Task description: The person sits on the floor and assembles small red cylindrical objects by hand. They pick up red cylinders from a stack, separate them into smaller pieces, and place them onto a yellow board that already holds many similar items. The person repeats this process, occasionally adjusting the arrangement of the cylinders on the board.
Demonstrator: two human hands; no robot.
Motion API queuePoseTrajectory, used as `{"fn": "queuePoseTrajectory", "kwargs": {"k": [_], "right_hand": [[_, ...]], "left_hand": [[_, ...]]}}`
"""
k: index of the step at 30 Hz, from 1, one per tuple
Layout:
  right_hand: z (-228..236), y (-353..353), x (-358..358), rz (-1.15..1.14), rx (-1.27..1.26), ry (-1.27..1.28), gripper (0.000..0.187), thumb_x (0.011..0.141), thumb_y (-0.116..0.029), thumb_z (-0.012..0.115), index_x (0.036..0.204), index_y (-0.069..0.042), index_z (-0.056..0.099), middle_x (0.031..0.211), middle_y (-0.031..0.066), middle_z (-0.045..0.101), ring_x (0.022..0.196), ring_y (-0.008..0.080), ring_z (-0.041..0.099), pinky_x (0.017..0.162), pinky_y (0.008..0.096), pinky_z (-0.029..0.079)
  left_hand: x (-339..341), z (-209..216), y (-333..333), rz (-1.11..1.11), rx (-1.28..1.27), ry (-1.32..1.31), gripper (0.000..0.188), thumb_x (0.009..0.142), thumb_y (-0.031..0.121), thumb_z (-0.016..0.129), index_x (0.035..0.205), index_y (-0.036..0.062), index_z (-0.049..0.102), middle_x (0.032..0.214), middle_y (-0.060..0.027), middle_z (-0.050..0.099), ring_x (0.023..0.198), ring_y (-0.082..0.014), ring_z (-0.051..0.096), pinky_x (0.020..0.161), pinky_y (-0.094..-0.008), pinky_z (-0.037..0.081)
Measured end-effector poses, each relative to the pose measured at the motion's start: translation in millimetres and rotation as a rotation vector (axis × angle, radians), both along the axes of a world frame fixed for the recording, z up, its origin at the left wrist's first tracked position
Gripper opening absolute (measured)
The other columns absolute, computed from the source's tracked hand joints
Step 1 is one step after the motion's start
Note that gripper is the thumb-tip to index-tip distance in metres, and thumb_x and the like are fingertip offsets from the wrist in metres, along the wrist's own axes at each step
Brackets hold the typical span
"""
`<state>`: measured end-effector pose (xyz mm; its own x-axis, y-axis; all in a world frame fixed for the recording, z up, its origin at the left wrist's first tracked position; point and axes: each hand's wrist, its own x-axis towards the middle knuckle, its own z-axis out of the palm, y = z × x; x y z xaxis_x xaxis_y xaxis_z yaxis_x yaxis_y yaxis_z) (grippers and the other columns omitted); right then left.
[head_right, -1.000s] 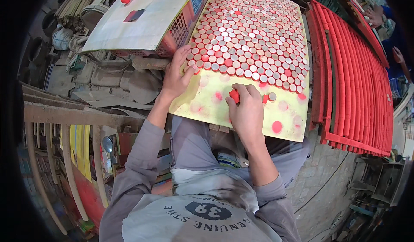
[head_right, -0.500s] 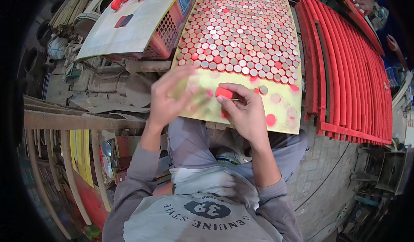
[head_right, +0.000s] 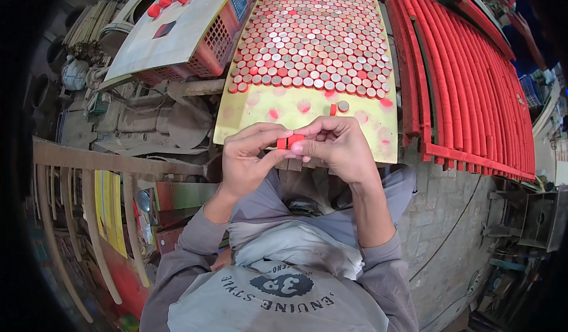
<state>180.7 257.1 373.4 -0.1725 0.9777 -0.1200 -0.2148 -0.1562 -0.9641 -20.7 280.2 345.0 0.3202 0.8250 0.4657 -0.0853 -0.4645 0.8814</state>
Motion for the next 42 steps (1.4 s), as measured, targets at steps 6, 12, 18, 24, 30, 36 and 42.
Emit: {"fn": "queuePoseTrajectory", "kwargs": {"k": [6, 12, 18, 24, 30, 36, 42], "right_hand": [[-3, 4, -3, 0.063, -0.061, 0.037, 0.015, 0.083, -0.002, 0.08, 0.093, 0.006, 0.073, 0.083, 0.0127, 0.074, 0.068, 0.0105, 0.067, 0.063, 0.0232, 0.055], [-16, 28, -5, 0.183, -0.081, 0.116, 0.016, 0.084, -0.006, 0.08, 0.094, 0.005, 0.074, 0.08, 0.0092, 0.074, 0.067, 0.0108, 0.067, 0.063, 0.0242, 0.055], [-8, 52, -22, 0.134, 0.027, -0.242, 0.022, 0.085, -0.009, 0.079, 0.1, 0.005, 0.074, 0.081, 0.0089, 0.074, 0.07, 0.0133, 0.069, 0.062, 0.0275, 0.055], [-41, 82, -76, -0.075, 0.275, -0.725, 0.029, 0.086, -0.013, 0.078, 0.11, 0.003, 0.072, 0.087, 0.009, 0.074, 0.075, 0.0122, 0.069, 0.072, 0.0268, 0.055], [-54, 98, -87, -0.098, 0.245, -0.744, 0.031, 0.078, -0.012, 0.081, 0.103, 0.004, 0.071, 0.077, 0.0115, 0.07, 0.069, 0.0193, 0.068, 0.066, 0.034, 0.054], [-47, 107, -103, -0.255, 0.49, -1.066, 0.029, 0.076, -0.008, 0.08, 0.101, 0.003, 0.071, 0.081, 0.0162, 0.07, 0.069, 0.0256, 0.069, 0.066, 0.0351, 0.054], [-47, 86, -93, -0.338, 0.407, -0.93, 0.027, 0.075, -0.008, 0.08, 0.098, 0.003, 0.071, 0.079, 0.0145, 0.069, 0.068, 0.0268, 0.068, 0.067, 0.0356, 0.054]], "left_hand": [[-3, 0, -9, -0.016, -0.046, -0.015, 0.03, 0.082, -0.002, 0.075, 0.111, -0.0063, 0.071, 0.101, -0.015, 0.072, 0.091, -0.0192, 0.069, 0.081, -0.0306, 0.054], [-17, -9, 3, -0.13, -0.169, -0.014, 0.031, 0.09, -0.004, 0.07, 0.121, -0.0086, 0.067, 0.115, -0.013, 0.068, 0.101, -0.0149, 0.064, 0.091, -0.029, 0.052], [-28, -12, 26, -0.031, -0.326, -0.11, 0.031, 0.09, -0.002, 0.071, 0.12, -0.0081, 0.066, 0.11, -0.0113, 0.071, 0.1, -0.0142, 0.068, 0.087, -0.0276, 0.055], [-39, -45, 62, 0.27, -0.214, 0.255, 0.027, 0.084, -0.003, 0.074, 0.11, -0.0071, 0.069, 0.097, -0.0089, 0.074, 0.085, -0.0107, 0.07, 0.078, -0.0251, 0.057], [-50, -47, 67, 0.308, -0.177, 0.211, 0.024, 0.081, -0.005, 0.075, 0.104, -0.0071, 0.07, 0.096, -0.0093, 0.074, 0.085, -0.0122, 0.072, 0.082, -0.028, 0.06], [-66, -55, 69, 0.453, -0.117, 0.259, 0.027, 0.081, -0.002, 0.077, 0.106, -0.0059, 0.068, 0.098, -0.011, 0.074, 0.083, -0.0132, 0.072, 0.077, -0.0282, 0.059], [-71, -54, 77, 0.52, 0.031, 0.278, 0.042, 0.079, 0.002, 0.078, 0.118, -0.0012, 0.062, 0.095, -0.0112, 0.074, 0.083, -0.0162, 0.071, 0.075, -0.0304, 0.056]]}}
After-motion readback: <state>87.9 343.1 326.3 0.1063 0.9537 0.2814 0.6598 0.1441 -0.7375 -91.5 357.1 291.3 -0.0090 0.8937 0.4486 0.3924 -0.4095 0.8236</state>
